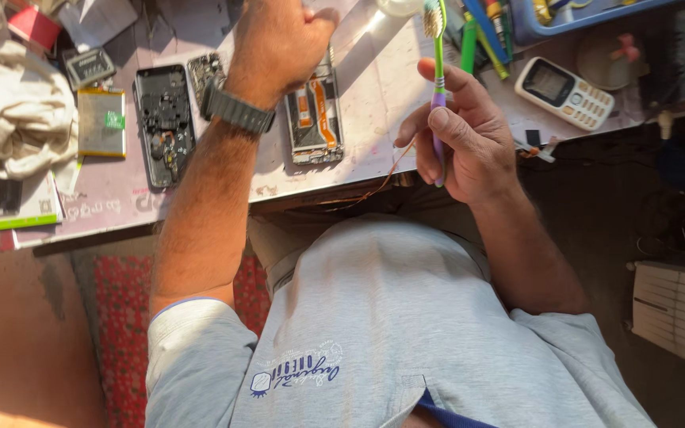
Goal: The person removes a battery from a disassembled smartphone, then uses a toothbrush and liquid cleaner to scrub the phone's internal frame and a separate circuit board. The person handles the phone, battery, toothbrush, and circuit board throughout the clip.
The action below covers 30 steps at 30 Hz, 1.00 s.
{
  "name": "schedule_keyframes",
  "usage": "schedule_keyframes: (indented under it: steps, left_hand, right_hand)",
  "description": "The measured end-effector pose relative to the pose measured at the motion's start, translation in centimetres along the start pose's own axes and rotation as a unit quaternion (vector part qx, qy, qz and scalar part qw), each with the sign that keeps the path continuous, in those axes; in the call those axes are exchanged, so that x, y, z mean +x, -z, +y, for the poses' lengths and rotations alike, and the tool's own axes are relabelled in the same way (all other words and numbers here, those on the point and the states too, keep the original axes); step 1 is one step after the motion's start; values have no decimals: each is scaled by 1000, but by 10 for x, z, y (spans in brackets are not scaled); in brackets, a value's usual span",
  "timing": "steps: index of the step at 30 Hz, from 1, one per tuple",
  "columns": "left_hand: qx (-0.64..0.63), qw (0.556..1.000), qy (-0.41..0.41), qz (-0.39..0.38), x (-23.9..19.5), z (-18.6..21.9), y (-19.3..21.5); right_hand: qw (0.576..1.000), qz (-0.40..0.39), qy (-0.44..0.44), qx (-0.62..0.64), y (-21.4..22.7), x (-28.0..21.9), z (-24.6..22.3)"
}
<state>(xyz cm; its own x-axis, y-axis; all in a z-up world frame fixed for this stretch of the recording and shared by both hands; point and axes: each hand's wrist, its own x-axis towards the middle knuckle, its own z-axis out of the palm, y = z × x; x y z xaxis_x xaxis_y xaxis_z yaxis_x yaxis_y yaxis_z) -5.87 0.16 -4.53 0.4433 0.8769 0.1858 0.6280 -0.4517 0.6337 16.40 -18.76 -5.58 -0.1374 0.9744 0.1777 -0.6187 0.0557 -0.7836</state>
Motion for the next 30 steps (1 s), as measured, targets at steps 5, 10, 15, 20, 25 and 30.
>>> schedule_keyframes:
  steps: [5,10,15,20,25,30]
  left_hand:
    - [124,987,103,-9,-83,5,42]
    - [135,982,132,-18,-107,20,26]
    - [148,980,135,17,-108,22,5]
    - [80,980,174,46,-99,5,-6]
    - [-58,987,131,78,-91,-8,-16]
    - [-128,975,175,54,-78,-18,-25]
  right_hand:
    - [937,35,-102,-333,-10,22,10]
    - [815,-28,44,-577,-24,65,31]
    - [792,-27,26,-609,-36,76,50]
    - [806,7,33,-591,-28,72,61]
    - [808,45,14,-587,-16,69,69]
    - [818,22,77,-570,-13,65,72]
